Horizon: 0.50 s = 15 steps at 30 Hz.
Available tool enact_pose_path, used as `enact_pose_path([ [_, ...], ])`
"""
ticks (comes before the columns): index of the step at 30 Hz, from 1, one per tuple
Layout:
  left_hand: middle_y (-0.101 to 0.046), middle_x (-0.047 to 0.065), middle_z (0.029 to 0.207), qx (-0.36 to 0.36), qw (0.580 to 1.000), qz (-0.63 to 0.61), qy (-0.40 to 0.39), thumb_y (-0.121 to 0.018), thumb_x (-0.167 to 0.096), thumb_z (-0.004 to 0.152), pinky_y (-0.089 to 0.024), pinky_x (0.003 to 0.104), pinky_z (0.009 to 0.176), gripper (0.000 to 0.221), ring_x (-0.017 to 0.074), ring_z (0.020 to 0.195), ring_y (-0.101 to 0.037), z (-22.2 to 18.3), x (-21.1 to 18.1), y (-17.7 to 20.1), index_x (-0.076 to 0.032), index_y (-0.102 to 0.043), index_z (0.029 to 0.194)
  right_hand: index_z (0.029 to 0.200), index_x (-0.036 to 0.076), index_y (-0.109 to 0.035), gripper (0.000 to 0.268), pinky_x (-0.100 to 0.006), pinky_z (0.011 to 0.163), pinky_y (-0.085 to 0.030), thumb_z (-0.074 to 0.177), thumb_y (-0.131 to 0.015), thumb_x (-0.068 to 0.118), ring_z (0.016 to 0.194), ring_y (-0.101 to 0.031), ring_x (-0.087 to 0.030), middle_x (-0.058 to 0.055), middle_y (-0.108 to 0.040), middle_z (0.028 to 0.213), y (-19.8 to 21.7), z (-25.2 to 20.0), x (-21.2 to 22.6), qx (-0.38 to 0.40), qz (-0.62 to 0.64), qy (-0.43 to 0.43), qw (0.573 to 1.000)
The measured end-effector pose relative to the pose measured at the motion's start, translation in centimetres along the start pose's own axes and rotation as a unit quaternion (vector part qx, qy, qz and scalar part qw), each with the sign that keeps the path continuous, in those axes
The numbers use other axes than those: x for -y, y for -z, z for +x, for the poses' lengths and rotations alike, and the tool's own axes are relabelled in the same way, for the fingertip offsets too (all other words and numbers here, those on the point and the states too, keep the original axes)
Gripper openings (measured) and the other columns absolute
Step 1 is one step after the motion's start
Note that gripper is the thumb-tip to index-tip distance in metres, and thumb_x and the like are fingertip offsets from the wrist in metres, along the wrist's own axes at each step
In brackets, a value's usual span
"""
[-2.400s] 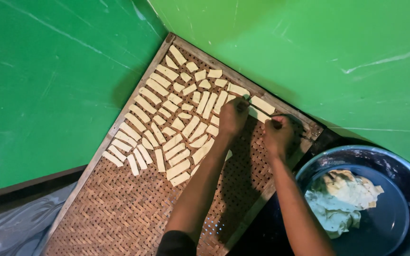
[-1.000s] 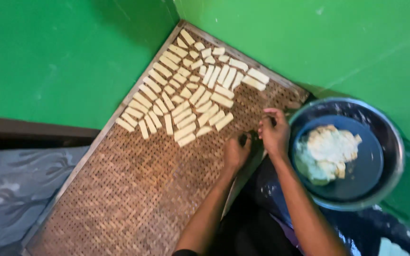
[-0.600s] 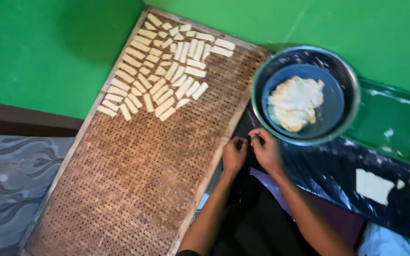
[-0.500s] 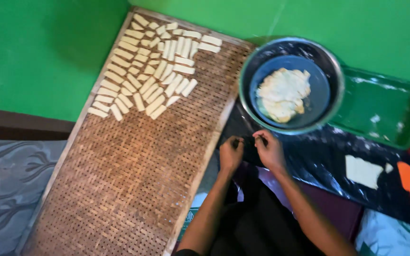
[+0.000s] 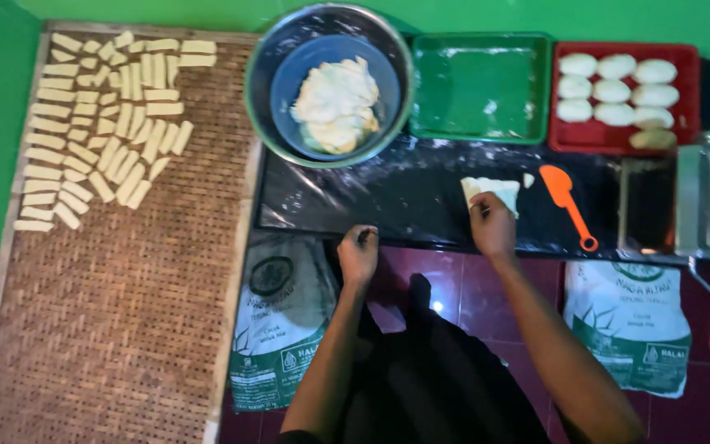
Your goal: Cutting flattened dough into small rectangular strips and arranging them on a woven mat for drying
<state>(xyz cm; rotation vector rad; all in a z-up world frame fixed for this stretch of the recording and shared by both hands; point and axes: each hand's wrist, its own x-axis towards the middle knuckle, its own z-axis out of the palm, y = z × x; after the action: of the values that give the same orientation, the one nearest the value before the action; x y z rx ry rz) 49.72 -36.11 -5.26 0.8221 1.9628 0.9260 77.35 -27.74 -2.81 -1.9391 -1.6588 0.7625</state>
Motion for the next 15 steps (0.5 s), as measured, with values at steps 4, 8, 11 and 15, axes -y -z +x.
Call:
enact_pose_path([
  [4,-0.078,0.014,0.096,0.003,1.0,-0.003,0.016,-0.07,-0.021,0.084,-0.057,0.045,0.089,0.019,0.0332,0.102,-0.073,-4.4,-1.0,-3.3,-0.017,-0.081,0.099,0.105,0.02,-0.071,0.014,-0.053,0.082,-0.058,0.094,-0.064,0.016,0.091,-0.071,-0.041,-0.015,-0.073,0.097,3.0,2.7,-3.6,-0.048,-0.042,0.031,0.997],
  [8,-0.077,0.012,0.099,0.02,1.0,0.01,0.021,-0.07,-0.023,0.086,-0.057,0.043,0.092,0.016,0.0323,0.104,-0.072,-6.8,0.3,-5.3,-0.019,-0.08,0.099,0.13,0.028,-0.07,0.038,-0.056,0.095,-0.055,0.094,-0.064,0.017,0.118,-0.058,-0.047,-0.018,-0.058,0.127,4.1,4.4,-3.2,-0.003,-0.099,0.089,0.991],
  [11,-0.078,0.009,0.1,0.026,0.999,0.017,0.033,-0.069,-0.023,0.087,-0.057,0.042,0.093,0.016,0.0303,0.104,-0.072,-8.3,0.4,-5.4,-0.019,-0.08,0.099,0.135,0.023,-0.069,0.043,-0.057,0.096,-0.054,0.095,-0.065,0.012,0.12,-0.054,-0.048,-0.018,-0.053,0.13,3.9,4.6,-2.3,0.025,-0.107,0.129,0.986],
  [15,-0.077,0.01,0.101,0.019,1.0,0.005,0.018,-0.069,-0.021,0.088,-0.057,0.041,0.094,0.016,0.0296,0.105,-0.071,-8.8,1.2,-5.8,-0.019,-0.079,0.099,0.132,0.021,-0.07,0.039,-0.055,0.105,-0.051,0.094,-0.067,0.022,0.127,-0.049,-0.045,-0.014,-0.049,0.134,1.8,6.2,-4.3,0.049,-0.164,0.148,0.974],
])
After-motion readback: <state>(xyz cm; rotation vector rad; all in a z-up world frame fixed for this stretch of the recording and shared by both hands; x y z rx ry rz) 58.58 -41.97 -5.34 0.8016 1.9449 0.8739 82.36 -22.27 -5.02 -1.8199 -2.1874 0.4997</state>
